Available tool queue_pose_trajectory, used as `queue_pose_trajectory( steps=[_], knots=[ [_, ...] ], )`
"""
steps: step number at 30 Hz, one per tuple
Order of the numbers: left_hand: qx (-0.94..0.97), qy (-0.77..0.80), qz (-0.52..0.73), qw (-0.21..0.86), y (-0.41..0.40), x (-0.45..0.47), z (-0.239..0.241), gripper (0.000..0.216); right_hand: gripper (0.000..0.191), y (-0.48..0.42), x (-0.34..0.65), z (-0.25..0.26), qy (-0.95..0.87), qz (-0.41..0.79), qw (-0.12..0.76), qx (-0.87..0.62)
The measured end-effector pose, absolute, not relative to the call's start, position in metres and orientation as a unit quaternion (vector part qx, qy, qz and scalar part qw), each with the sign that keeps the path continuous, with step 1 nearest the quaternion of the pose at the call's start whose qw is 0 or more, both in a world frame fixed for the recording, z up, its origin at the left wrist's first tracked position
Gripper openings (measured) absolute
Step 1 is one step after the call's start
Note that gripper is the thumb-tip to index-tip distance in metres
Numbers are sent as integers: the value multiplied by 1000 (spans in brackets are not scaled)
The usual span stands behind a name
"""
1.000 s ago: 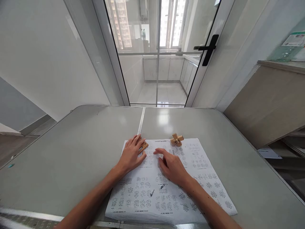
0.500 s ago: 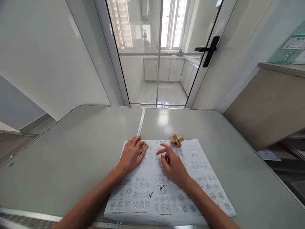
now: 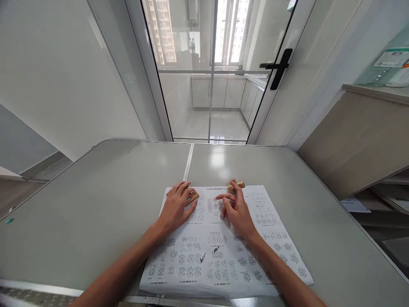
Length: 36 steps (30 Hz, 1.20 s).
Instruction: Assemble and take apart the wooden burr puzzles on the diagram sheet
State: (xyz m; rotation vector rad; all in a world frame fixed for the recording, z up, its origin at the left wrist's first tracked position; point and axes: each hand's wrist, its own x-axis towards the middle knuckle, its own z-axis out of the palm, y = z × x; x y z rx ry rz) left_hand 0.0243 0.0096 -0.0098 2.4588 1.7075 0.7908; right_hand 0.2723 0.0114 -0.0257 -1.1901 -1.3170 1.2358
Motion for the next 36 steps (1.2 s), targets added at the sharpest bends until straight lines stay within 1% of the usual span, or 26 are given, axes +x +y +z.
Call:
queue_pose_trajectory(
  steps=[7, 11, 16, 21, 24, 26, 28, 33, 34, 36],
  knots=[
    [839, 464, 283, 40, 3, 33, -6, 28, 72, 14, 273, -24, -499, 535, 486, -478],
    [877, 390, 275, 54, 0, 36, -3, 24, 69, 16, 274, -15, -474, 546, 486, -491],
    [890, 362, 267, 71, -1, 38, 2, 22, 57, 19, 276, -11, -447, 531, 503, -514],
    [880, 375, 279, 83, 0, 38, 2, 19, 34, 19, 274, -20, -519, 484, 497, -500],
    [866, 391, 295, 99, 0, 39, 3, 20, 27, 16, 273, -18, -541, 486, 490, -481],
    [850, 403, 317, 122, 0, 39, 4, 25, 27, 13, 273, -12, -545, 517, 478, -456],
    [830, 414, 341, 155, -2, 40, 6, 35, 29, 10, 273, -5, -546, 559, 461, -422],
    [781, 416, 367, 286, -7, 43, 9, 69, 42, 4, 274, 2, -550, 641, 400, -356],
    [775, 410, 365, 314, -8, 43, 10, 74, 44, 4, 274, 1, -550, 656, 386, -343],
    [766, 398, 356, 358, -9, 43, 11, 74, 46, 2, 274, -1, -551, 682, 364, -314]
  ],
)
